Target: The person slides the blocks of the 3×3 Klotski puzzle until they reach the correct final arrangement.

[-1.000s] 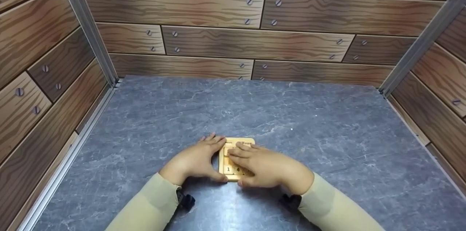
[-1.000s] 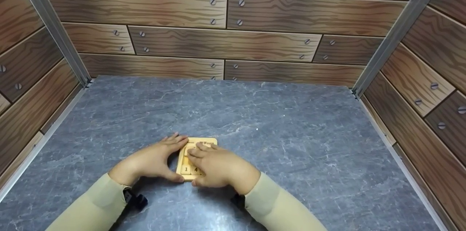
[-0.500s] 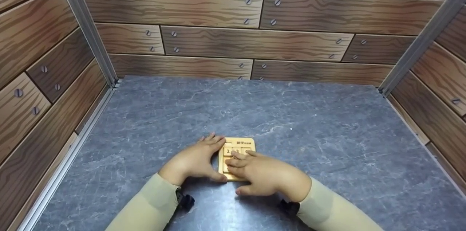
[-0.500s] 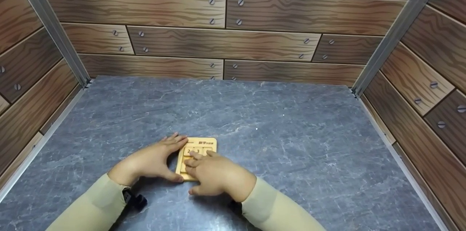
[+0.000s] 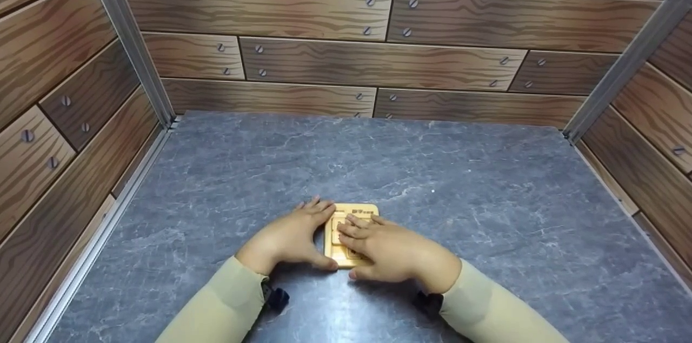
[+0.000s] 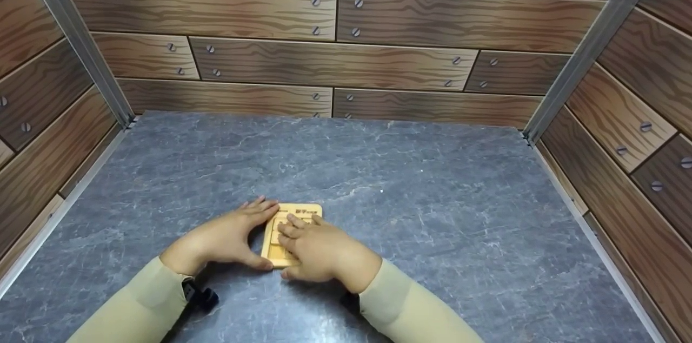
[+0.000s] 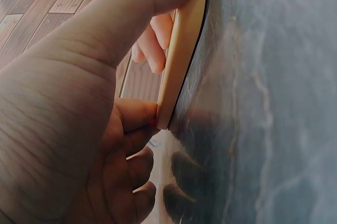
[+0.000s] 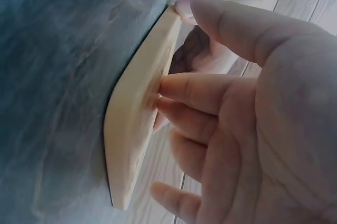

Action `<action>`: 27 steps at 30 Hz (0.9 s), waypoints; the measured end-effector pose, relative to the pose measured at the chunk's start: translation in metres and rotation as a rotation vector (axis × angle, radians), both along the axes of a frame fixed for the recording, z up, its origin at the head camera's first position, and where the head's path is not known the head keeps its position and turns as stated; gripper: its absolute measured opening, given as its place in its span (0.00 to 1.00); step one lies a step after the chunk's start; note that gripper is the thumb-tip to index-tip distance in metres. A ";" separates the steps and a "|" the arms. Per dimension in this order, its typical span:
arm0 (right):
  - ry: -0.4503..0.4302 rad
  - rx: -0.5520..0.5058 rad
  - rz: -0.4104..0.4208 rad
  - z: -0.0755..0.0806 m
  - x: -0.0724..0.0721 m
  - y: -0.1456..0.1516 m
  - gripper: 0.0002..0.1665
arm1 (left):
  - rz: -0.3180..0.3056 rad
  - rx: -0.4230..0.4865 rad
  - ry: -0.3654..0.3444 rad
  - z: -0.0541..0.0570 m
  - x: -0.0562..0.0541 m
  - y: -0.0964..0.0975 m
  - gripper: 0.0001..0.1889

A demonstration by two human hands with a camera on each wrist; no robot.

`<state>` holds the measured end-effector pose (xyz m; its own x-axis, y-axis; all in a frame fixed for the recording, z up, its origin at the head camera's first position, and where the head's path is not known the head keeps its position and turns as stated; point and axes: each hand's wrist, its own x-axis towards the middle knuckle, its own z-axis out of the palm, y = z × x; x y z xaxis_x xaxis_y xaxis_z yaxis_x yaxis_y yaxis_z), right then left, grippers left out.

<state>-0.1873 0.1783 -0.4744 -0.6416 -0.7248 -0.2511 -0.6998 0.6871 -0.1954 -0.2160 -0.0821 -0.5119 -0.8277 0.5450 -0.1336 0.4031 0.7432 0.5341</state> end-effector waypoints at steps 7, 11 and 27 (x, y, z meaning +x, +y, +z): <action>-0.086 0.027 -0.003 0.019 0.006 0.011 0.46 | 0.011 -0.003 -0.005 0.000 -0.001 0.001 0.70; -0.116 0.044 -0.009 0.026 0.015 0.016 0.43 | 0.019 -0.008 -0.007 0.000 -0.001 0.001 0.71; -0.057 0.033 0.039 0.009 0.025 0.011 0.46 | 0.019 -0.009 -0.006 -0.002 -0.001 0.001 0.70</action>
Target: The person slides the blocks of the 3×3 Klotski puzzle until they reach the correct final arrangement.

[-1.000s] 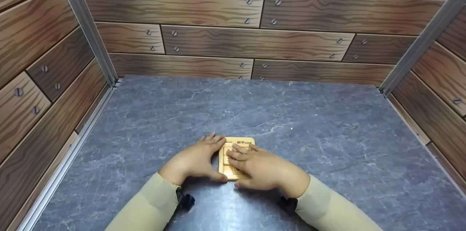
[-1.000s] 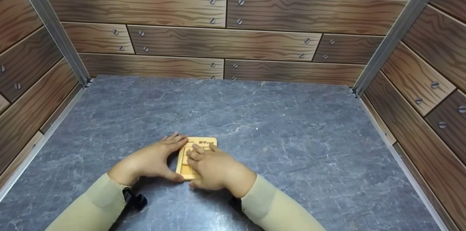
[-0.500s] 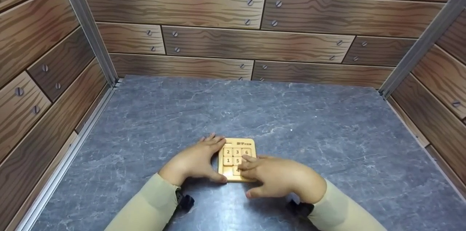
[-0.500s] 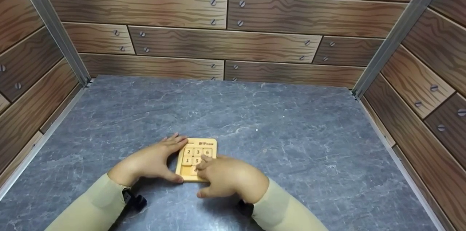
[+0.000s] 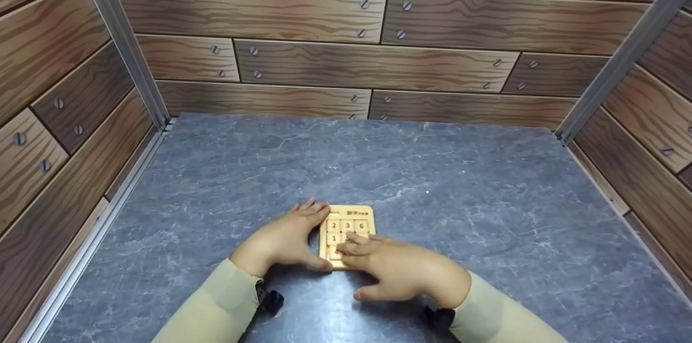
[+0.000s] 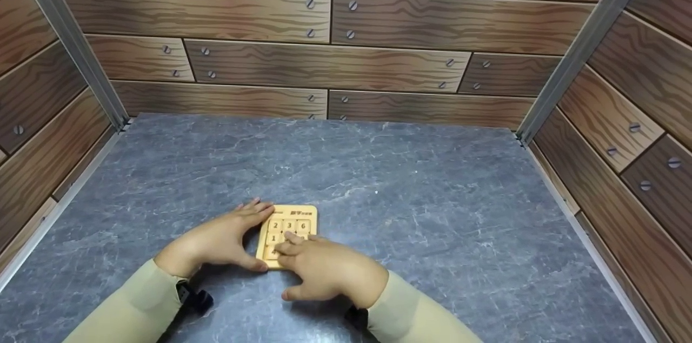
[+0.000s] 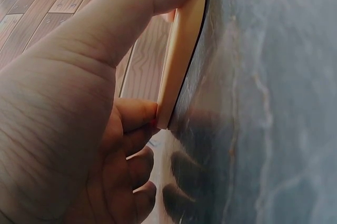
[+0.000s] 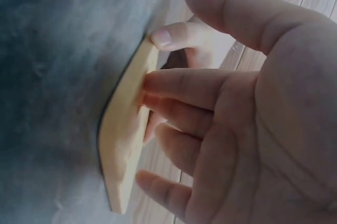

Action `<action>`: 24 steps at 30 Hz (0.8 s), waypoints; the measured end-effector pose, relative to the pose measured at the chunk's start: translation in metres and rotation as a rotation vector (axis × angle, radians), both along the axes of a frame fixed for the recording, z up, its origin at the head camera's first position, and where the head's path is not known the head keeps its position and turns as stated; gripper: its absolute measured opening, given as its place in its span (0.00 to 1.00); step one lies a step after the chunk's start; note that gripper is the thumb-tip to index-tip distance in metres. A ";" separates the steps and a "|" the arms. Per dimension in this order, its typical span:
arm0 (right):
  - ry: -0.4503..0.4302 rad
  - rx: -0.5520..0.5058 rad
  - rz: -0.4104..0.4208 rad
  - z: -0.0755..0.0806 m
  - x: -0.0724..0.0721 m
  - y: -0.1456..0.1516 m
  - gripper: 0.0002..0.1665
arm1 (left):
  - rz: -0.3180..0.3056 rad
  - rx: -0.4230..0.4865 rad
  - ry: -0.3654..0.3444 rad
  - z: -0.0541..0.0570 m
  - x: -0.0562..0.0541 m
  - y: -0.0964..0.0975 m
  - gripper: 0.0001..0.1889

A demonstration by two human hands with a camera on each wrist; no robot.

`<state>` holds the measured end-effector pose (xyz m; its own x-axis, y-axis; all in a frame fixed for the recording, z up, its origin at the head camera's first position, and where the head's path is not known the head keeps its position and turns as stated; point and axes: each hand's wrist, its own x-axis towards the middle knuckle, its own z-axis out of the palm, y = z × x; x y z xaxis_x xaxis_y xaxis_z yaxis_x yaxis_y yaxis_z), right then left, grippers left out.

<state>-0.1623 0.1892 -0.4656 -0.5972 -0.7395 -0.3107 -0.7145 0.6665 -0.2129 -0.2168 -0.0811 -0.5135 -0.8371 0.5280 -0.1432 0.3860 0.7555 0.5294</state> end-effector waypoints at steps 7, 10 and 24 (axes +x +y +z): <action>-0.014 -0.016 0.020 -0.003 -0.002 0.003 0.47 | 0.007 -0.007 0.002 0.001 0.001 0.001 0.70; -0.024 -0.031 0.006 0.003 -0.002 0.012 0.47 | 0.007 -0.001 -0.005 0.001 0.002 0.003 0.70; -0.031 -0.055 -0.081 0.008 0.006 0.045 0.42 | 0.008 0.000 -0.009 -0.002 0.001 0.001 0.71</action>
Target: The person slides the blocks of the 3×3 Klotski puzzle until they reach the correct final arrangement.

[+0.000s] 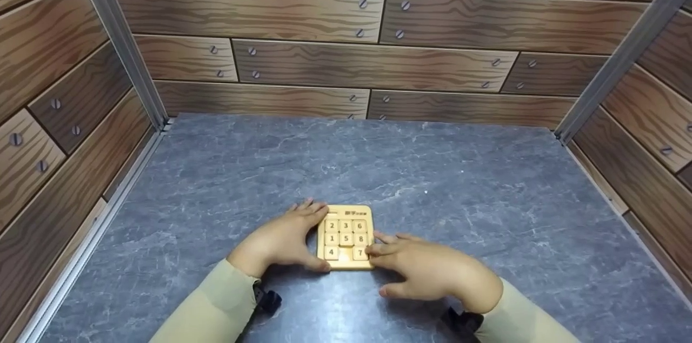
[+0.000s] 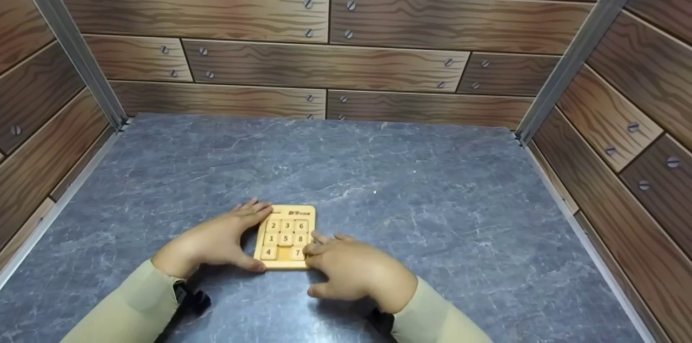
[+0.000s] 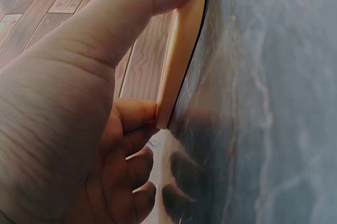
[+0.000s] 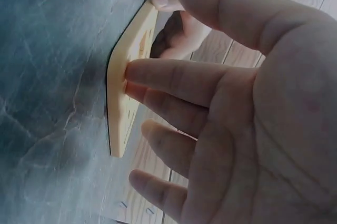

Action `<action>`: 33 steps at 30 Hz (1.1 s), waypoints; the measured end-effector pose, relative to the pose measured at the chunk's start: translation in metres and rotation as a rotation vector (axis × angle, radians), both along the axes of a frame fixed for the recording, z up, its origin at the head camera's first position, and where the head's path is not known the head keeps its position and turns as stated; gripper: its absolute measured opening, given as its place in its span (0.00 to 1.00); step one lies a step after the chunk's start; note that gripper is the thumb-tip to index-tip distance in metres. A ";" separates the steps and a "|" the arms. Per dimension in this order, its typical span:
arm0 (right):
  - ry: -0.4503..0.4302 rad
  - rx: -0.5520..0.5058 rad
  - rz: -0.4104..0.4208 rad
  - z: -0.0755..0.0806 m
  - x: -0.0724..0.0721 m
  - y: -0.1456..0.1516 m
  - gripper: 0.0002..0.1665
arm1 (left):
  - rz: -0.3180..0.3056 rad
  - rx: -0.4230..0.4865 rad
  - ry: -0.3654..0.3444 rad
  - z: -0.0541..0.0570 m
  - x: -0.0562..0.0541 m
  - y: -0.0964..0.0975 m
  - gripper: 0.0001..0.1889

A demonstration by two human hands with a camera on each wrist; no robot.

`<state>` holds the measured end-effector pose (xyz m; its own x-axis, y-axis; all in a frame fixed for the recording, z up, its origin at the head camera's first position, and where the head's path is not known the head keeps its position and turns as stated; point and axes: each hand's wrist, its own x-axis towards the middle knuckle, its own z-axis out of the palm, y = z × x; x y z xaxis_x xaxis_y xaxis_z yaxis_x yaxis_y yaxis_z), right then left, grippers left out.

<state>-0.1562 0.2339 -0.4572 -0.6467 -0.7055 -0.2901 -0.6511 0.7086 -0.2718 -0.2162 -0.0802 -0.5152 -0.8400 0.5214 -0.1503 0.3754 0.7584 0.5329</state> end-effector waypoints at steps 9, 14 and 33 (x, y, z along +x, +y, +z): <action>0.024 0.036 0.006 -0.010 0.001 -0.011 0.48 | 0.000 0.008 0.007 0.000 0.001 0.000 0.71; 0.037 0.039 0.014 -0.014 0.002 -0.017 0.49 | 0.003 0.005 0.005 0.002 0.001 0.000 0.71; 0.093 -0.044 -0.029 -0.029 -0.020 -0.006 0.50 | -0.009 0.003 0.000 0.002 -0.001 0.000 0.71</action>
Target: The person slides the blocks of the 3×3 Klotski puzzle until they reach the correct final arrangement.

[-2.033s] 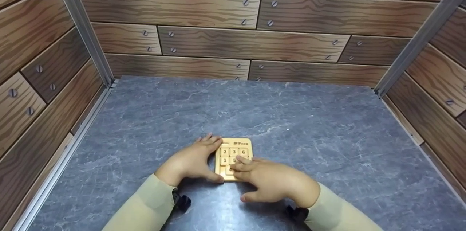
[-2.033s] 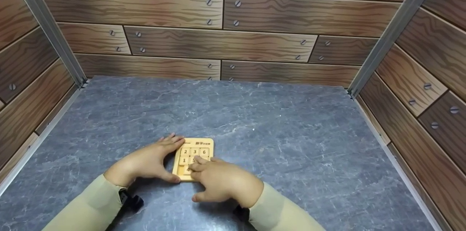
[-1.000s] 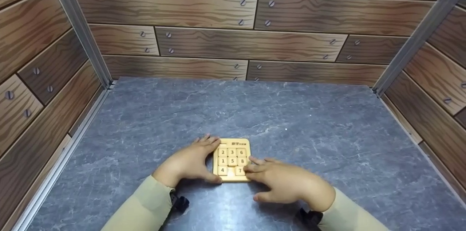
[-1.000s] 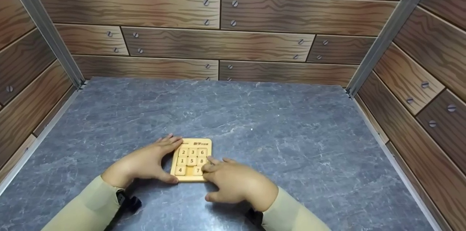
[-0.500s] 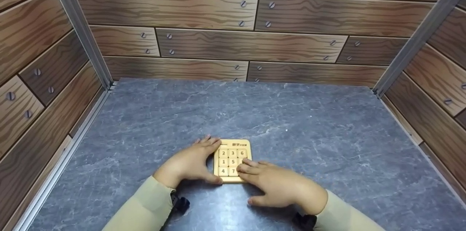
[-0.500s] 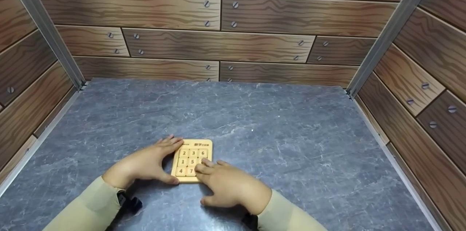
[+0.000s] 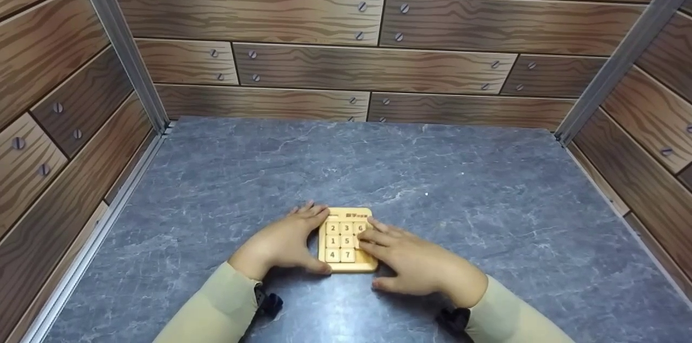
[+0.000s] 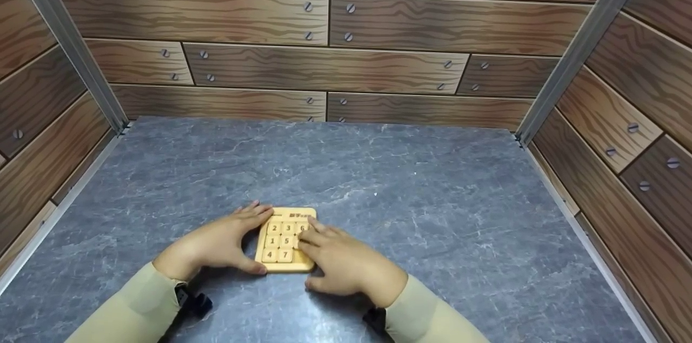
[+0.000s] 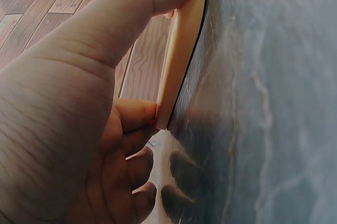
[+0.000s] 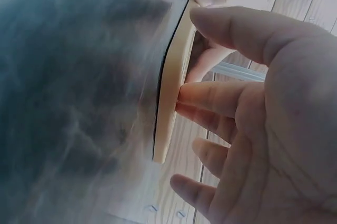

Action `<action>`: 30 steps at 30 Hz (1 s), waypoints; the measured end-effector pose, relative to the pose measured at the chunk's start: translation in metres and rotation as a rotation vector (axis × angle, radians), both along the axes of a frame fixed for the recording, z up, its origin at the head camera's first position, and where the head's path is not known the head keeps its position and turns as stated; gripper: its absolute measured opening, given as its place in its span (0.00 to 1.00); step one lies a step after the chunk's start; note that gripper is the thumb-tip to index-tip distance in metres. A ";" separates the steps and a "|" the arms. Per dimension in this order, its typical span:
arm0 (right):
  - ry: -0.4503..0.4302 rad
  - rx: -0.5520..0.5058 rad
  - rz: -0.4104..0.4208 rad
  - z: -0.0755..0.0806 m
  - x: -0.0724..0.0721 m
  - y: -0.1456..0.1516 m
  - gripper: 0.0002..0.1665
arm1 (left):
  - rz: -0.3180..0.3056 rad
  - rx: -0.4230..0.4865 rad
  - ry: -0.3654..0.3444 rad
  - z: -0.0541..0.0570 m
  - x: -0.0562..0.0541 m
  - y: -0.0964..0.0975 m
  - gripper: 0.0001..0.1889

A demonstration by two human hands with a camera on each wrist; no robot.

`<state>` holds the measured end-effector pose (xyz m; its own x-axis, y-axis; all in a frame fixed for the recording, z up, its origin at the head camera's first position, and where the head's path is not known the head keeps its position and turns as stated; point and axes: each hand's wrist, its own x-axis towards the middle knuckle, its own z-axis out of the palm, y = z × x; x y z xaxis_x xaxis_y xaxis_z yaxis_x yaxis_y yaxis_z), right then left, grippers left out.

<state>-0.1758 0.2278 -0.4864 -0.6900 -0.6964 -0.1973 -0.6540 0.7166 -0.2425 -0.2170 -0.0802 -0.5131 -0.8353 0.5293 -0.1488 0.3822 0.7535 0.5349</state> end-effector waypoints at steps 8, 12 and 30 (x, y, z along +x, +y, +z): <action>-0.015 0.054 0.012 0.007 0.008 -0.002 0.51 | 0.002 0.002 0.002 0.000 0.000 0.000 0.71; 0.001 0.064 0.045 0.010 0.012 -0.003 0.49 | 0.002 0.003 0.005 0.000 0.001 0.000 0.71; -0.093 -0.111 -0.088 -0.005 -0.016 0.006 0.54 | 0.000 0.006 -0.003 0.000 0.000 0.000 0.71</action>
